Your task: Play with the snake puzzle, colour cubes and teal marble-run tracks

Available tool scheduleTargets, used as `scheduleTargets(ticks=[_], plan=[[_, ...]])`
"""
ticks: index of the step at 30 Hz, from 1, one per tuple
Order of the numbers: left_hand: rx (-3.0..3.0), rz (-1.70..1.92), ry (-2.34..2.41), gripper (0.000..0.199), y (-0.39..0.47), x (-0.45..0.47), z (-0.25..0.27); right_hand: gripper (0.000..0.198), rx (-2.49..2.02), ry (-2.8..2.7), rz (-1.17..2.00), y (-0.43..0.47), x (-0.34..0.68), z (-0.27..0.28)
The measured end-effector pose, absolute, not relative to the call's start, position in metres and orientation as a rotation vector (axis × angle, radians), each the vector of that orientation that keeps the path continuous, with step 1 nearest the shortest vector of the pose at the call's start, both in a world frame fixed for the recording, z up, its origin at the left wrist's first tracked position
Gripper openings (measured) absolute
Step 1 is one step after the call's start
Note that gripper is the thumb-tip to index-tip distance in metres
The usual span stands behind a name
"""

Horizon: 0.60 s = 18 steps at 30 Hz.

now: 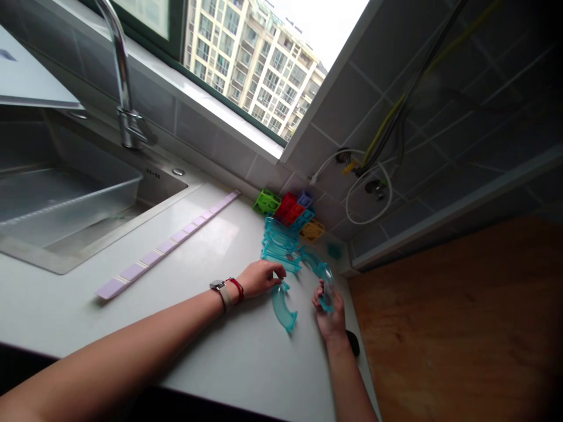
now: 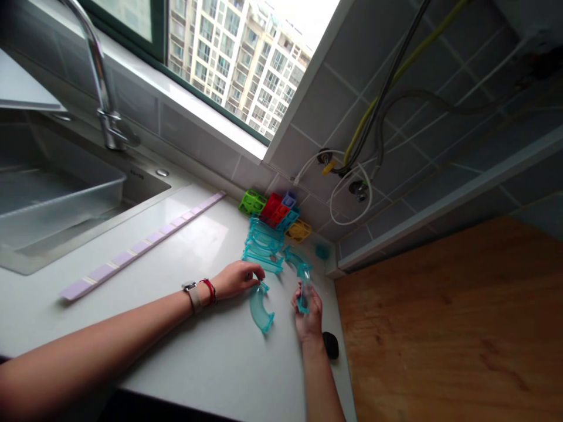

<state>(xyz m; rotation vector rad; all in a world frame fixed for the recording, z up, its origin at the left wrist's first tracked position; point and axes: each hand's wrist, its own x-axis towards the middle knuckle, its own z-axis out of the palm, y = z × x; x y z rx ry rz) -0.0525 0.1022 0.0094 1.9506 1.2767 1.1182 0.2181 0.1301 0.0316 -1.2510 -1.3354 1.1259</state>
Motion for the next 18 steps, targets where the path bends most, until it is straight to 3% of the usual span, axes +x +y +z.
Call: scheduleTargets(ticks=[11,16,18], plan=[[2.244,1.118,1.336,0.015,0.09,-0.043,0.017,0.023,-1.823,-1.979,0.354,0.143,0.271,0.079],[2.375,1.085,1.233,0.013,0.085,-0.039,0.022,0.041,-1.681,-2.163,0.116,0.104,0.217,0.099],[2.395,1.104,1.205,0.013,0.082,-0.031,0.025,0.042,-1.359,-2.402,0.11,0.076,0.177,0.108]])
